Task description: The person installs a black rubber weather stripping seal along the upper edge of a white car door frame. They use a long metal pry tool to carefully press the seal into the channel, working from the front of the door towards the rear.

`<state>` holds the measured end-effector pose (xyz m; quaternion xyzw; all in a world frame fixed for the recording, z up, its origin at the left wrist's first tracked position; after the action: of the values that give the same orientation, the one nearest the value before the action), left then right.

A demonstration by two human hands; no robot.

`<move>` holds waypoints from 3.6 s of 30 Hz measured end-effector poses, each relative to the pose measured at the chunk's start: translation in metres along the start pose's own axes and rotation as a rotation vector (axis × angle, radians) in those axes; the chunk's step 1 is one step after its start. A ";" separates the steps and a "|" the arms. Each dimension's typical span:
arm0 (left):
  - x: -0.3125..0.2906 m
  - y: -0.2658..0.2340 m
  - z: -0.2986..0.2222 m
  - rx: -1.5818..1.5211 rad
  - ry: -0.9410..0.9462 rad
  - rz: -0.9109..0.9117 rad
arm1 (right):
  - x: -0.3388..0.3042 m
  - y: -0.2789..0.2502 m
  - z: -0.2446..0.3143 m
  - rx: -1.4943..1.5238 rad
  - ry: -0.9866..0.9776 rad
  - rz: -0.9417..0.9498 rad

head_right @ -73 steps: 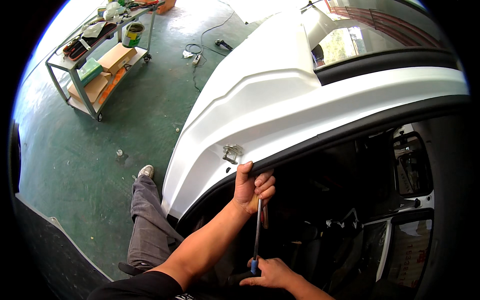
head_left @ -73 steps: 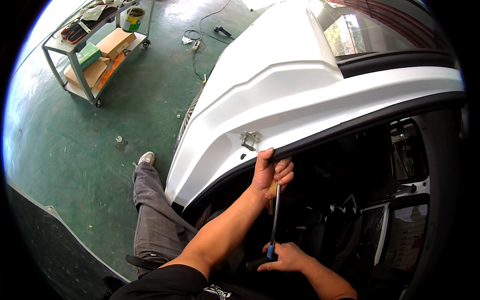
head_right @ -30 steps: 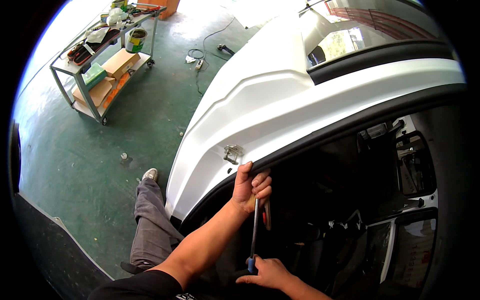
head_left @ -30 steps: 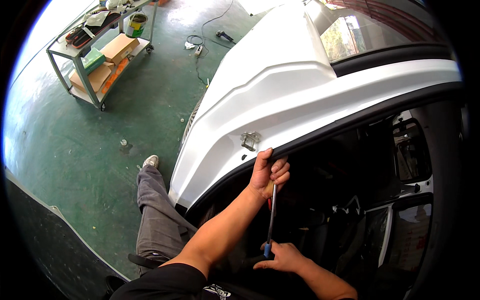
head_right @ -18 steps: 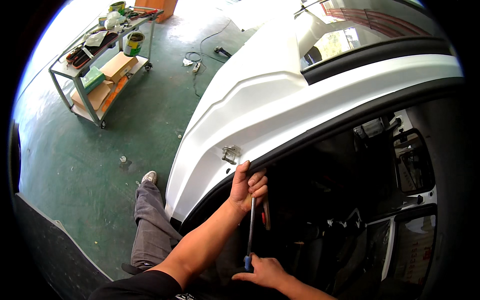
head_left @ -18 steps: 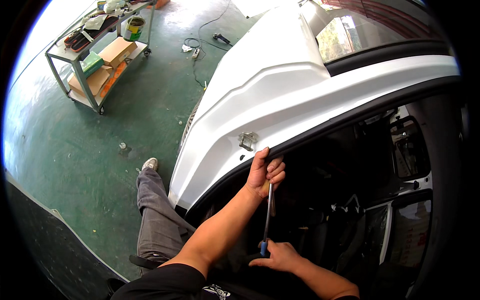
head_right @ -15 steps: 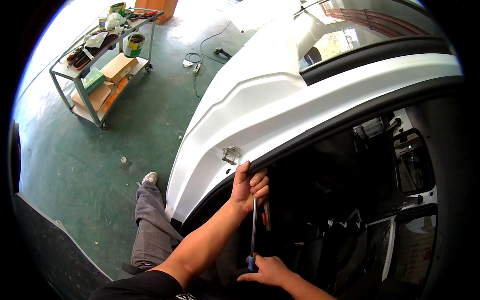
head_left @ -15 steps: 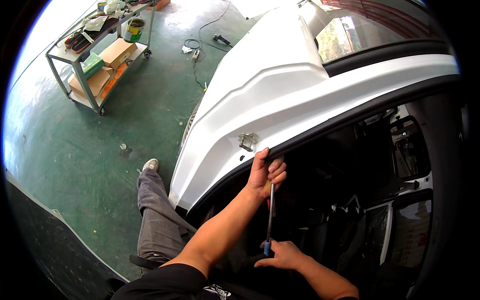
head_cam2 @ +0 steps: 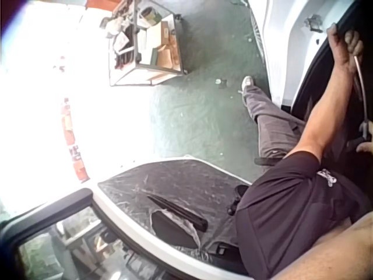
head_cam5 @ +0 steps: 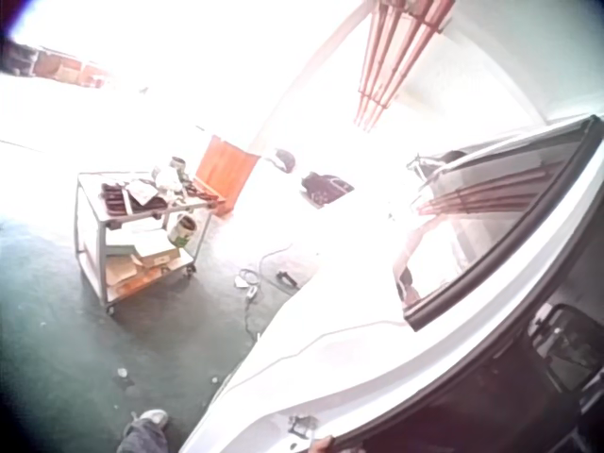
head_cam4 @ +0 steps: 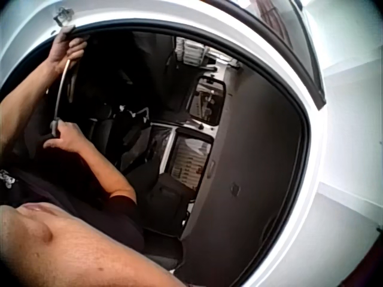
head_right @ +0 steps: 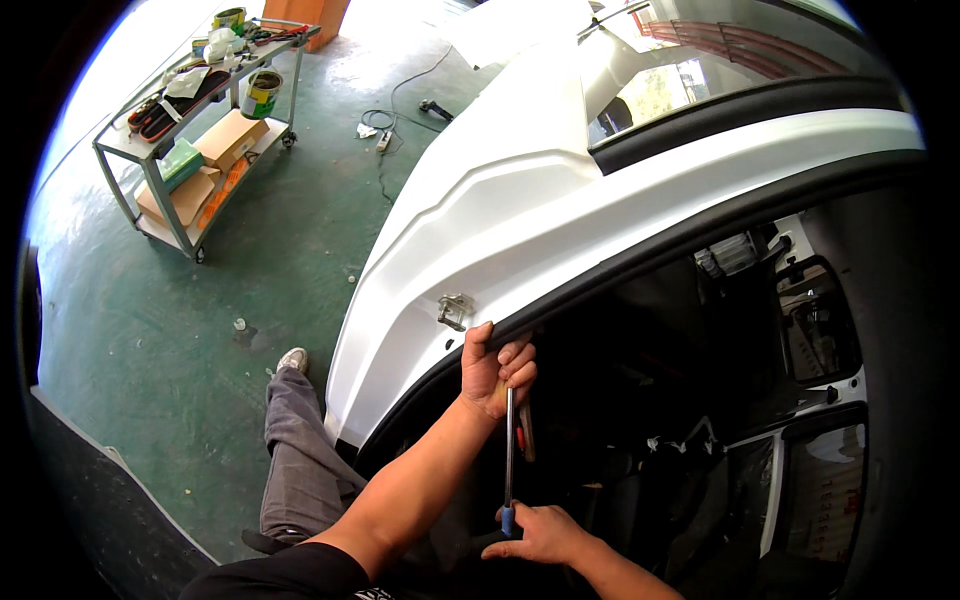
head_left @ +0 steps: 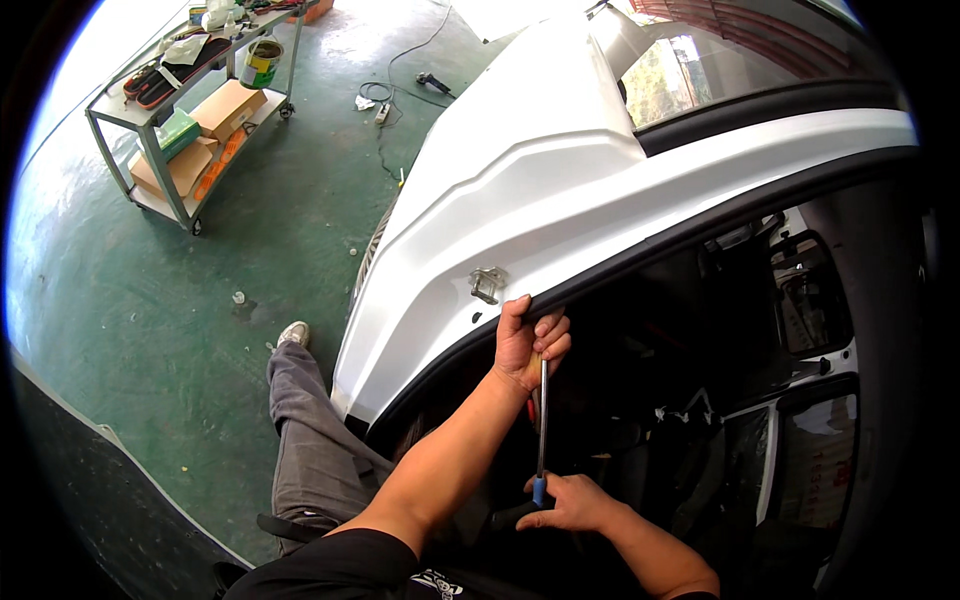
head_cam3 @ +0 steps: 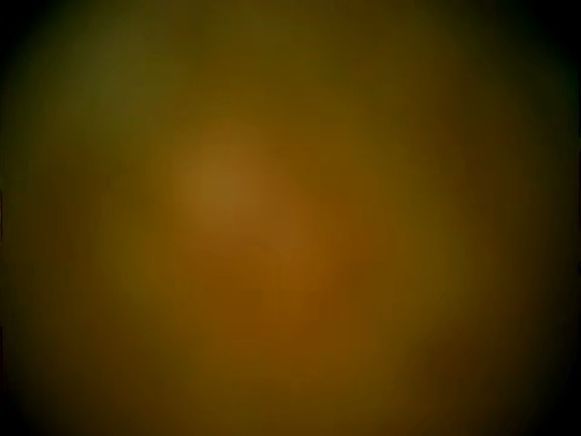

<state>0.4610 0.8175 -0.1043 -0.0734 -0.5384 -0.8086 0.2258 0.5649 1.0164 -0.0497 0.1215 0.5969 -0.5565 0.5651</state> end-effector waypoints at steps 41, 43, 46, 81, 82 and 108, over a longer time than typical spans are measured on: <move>-0.007 -0.006 -0.004 0.026 -0.063 -0.029 | -0.001 0.013 0.009 -0.069 -0.015 -0.096; -0.007 -0.006 -0.003 0.015 -0.066 -0.047 | -0.002 0.012 0.007 -0.067 -0.038 -0.101; -0.007 -0.005 -0.002 0.006 -0.077 -0.034 | -0.001 0.012 0.007 -0.077 -0.030 -0.094; -0.006 -0.005 -0.004 0.011 -0.047 -0.010 | 0.004 0.014 0.004 -0.043 -0.082 -0.147; -0.006 -0.006 -0.005 0.012 -0.045 -0.012 | 0.005 0.014 0.006 -0.033 -0.074 -0.150; -0.033 0.007 0.000 0.439 -0.172 -0.098 | 0.014 0.026 0.001 0.004 -0.148 -0.246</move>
<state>0.4931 0.8246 -0.1100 -0.0648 -0.7215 -0.6729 0.1501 0.5807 1.0180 -0.0744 0.0075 0.5628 -0.6301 0.5349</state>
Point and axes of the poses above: each hand's wrist, its own x-axis towards the middle knuckle, its own y-axis out of the palm, z = x × y, the point moved 4 cm from there along x, towards the middle knuckle, and after that the axes turned 7 degrees about x, right-handed, at the moved point
